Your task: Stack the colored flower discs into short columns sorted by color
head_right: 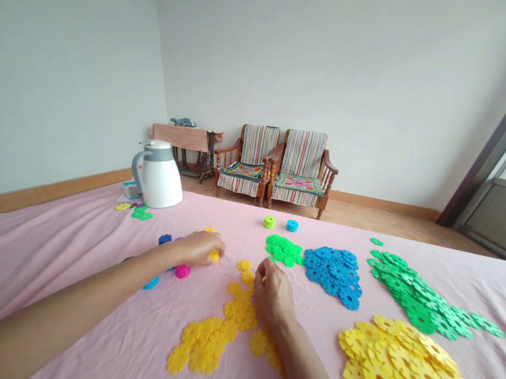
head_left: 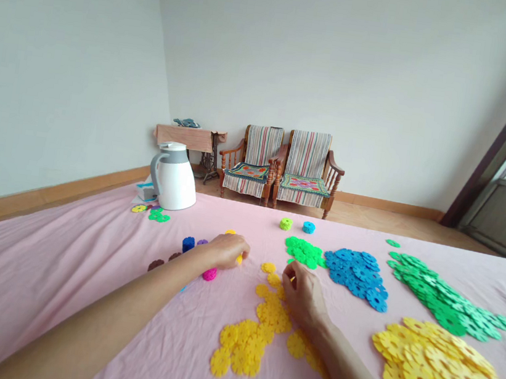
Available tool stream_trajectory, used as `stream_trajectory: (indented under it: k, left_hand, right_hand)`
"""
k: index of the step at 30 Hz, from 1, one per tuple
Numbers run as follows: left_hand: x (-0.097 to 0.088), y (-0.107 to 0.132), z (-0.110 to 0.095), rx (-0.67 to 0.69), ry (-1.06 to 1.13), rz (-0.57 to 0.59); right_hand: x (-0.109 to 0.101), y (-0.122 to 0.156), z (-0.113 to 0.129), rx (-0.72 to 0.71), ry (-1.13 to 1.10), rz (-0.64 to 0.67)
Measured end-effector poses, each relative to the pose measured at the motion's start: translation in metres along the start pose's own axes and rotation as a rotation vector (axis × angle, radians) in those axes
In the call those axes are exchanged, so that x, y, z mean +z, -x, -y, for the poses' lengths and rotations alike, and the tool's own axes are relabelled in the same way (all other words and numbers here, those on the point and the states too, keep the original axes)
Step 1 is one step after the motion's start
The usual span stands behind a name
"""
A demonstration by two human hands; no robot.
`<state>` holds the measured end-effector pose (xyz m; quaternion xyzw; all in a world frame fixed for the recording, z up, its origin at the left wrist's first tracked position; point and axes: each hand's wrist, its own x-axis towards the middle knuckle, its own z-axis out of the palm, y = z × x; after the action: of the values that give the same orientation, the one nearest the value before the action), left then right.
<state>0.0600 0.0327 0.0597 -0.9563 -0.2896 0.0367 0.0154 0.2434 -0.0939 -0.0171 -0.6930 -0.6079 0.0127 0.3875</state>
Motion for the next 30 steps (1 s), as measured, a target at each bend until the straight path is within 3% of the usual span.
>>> stream_trajectory:
  k: [9, 15, 23, 27, 30]
  left_hand:
    - [0.005, -0.005, -0.003, 0.02, -0.008, -0.073]
    - [0.012, -0.023, -0.029, 0.081, 0.002, -0.101]
    - [0.009, -0.035, -0.055, 0.132, 0.004, -0.077]
    - [0.01, -0.035, -0.052, 0.128, 0.031, -0.101]
    - [0.006, -0.032, -0.037, 0.103, 0.058, -0.145]
  right_hand:
    - [-0.004, -0.003, 0.002, 0.026, -0.007, -0.031]
    - [-0.007, -0.006, -0.003, 0.092, 0.009, -0.073]
    - [-0.008, -0.004, -0.003, 0.077, -0.008, -0.058]
    - [-0.007, -0.004, -0.005, 0.065, -0.014, -0.059]
    - [-0.006, -0.004, -0.006, 0.058, -0.011, -0.06]
